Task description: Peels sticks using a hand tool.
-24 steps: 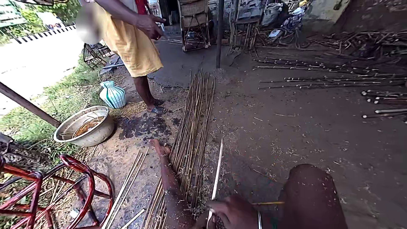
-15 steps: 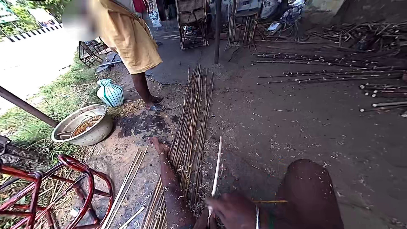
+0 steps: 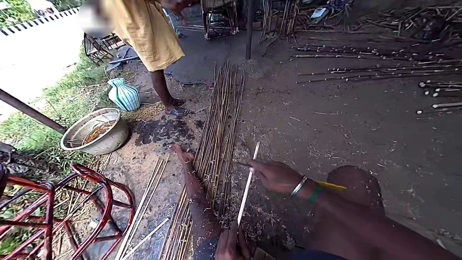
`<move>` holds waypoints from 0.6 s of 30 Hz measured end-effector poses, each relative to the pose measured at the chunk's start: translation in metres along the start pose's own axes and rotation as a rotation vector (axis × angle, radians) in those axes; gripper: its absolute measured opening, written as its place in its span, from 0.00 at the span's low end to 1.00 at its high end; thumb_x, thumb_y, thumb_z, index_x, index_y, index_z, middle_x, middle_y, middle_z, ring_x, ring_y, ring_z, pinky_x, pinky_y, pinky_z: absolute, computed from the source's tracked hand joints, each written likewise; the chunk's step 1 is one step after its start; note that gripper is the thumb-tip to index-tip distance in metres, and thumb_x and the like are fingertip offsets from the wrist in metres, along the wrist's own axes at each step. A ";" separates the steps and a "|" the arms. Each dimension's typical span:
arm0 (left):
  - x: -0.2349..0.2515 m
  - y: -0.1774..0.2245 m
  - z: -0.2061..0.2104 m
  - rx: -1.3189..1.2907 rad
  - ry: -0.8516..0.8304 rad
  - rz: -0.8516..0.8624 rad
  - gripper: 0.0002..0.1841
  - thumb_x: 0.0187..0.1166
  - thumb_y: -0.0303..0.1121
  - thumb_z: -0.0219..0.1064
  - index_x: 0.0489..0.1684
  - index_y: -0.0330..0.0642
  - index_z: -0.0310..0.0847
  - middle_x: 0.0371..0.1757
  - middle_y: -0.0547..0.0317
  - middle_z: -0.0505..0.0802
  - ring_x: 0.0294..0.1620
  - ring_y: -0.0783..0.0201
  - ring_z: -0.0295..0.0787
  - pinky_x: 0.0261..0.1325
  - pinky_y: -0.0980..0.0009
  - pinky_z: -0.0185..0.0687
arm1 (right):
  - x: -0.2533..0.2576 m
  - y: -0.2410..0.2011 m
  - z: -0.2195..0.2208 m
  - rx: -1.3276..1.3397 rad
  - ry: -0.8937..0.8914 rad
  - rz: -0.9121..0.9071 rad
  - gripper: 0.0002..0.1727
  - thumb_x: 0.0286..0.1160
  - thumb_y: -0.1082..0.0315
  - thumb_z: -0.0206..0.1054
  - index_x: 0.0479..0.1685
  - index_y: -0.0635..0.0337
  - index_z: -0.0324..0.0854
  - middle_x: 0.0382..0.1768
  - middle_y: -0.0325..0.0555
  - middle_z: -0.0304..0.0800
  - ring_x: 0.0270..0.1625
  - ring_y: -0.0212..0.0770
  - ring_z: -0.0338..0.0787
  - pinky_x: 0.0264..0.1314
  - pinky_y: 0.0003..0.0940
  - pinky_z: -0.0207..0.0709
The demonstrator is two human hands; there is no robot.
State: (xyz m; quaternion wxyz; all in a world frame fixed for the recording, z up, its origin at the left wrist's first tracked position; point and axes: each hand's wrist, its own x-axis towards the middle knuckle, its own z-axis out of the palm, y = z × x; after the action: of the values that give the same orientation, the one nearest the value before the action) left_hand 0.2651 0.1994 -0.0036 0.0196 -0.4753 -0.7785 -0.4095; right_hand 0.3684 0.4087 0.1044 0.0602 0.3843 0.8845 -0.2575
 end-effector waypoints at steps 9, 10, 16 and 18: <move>0.016 -0.002 -0.009 -0.162 -0.210 -0.138 0.11 0.75 0.32 0.72 0.44 0.32 0.94 0.30 0.47 0.93 0.27 0.55 0.91 0.35 0.57 0.90 | -0.018 -0.009 0.031 0.081 -0.030 -0.099 0.22 0.94 0.56 0.48 0.80 0.47 0.74 0.38 0.61 0.91 0.44 0.65 0.92 0.48 0.66 0.82; 0.017 -0.002 -0.013 -0.215 -0.243 -0.136 0.11 0.77 0.32 0.71 0.43 0.32 0.94 0.29 0.50 0.92 0.26 0.60 0.89 0.35 0.62 0.89 | -0.005 0.004 0.009 0.085 0.017 -0.061 0.22 0.95 0.57 0.49 0.80 0.48 0.75 0.37 0.59 0.91 0.42 0.62 0.92 0.49 0.63 0.82; 0.030 -0.004 -0.009 -0.326 -0.282 -0.158 0.10 0.76 0.28 0.67 0.36 0.28 0.93 0.22 0.49 0.91 0.21 0.63 0.87 0.32 0.64 0.86 | -0.024 -0.029 0.063 0.174 -0.024 -0.139 0.20 0.93 0.56 0.49 0.73 0.53 0.76 0.34 0.63 0.89 0.41 0.67 0.92 0.44 0.68 0.81; 0.030 -0.014 -0.005 -0.425 -0.325 -0.176 0.10 0.78 0.28 0.66 0.35 0.30 0.92 0.21 0.54 0.90 0.19 0.69 0.84 0.30 0.69 0.84 | -0.021 -0.019 0.058 0.147 0.026 -0.220 0.19 0.92 0.57 0.51 0.70 0.51 0.79 0.33 0.61 0.90 0.39 0.66 0.92 0.42 0.67 0.81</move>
State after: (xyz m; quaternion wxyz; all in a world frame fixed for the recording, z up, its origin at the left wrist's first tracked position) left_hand 0.2367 0.2149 0.0032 -0.2414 -0.4588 -0.7063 -0.4821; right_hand 0.3643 0.3552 0.0683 -0.0085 0.2916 0.9008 -0.3216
